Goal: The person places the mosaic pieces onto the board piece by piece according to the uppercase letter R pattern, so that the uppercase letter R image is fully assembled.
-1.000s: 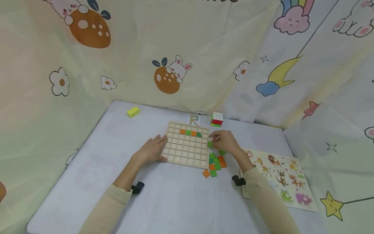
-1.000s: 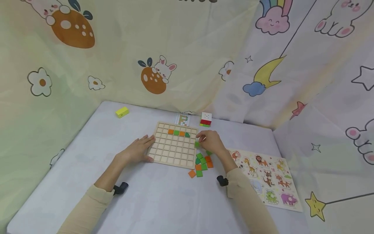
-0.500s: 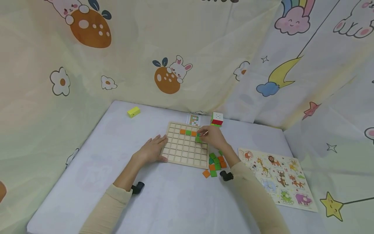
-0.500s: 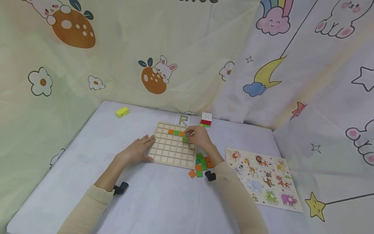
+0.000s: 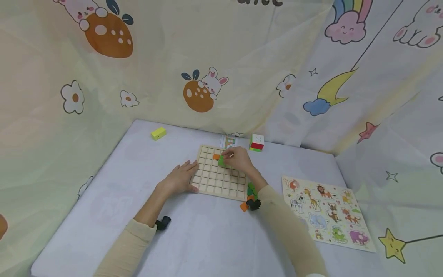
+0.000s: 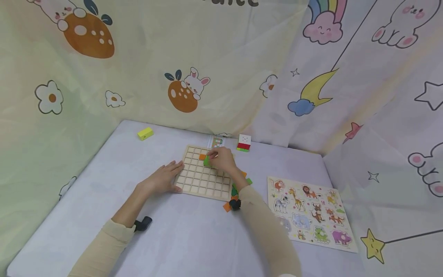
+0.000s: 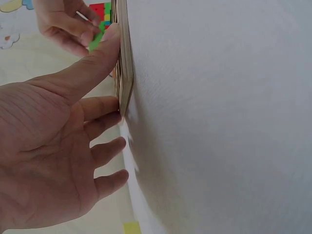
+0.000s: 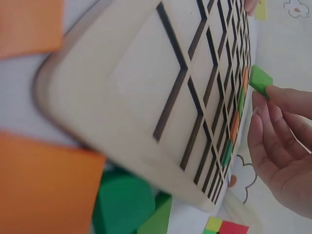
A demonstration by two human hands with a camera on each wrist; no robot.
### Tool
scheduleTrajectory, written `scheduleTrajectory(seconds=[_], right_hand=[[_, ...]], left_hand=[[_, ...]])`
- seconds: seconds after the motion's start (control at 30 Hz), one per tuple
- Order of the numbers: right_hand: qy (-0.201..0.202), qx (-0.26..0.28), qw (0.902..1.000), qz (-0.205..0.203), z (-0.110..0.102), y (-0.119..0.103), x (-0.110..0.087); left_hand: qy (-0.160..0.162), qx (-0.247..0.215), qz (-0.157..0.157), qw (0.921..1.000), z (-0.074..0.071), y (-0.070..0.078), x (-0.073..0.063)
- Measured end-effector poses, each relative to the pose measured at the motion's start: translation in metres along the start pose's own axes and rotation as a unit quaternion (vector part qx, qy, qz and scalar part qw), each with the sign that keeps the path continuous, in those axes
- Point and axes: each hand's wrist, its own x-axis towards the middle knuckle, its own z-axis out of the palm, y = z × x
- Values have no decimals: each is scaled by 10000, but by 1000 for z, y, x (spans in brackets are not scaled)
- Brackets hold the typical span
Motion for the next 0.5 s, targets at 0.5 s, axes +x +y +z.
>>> scheduleTrajectory(seconds=[0.5], right_hand=[[31, -37, 9999, 140, 24, -3, 16]], left_hand=[[9, -38, 71, 10000, 1, -3, 1]])
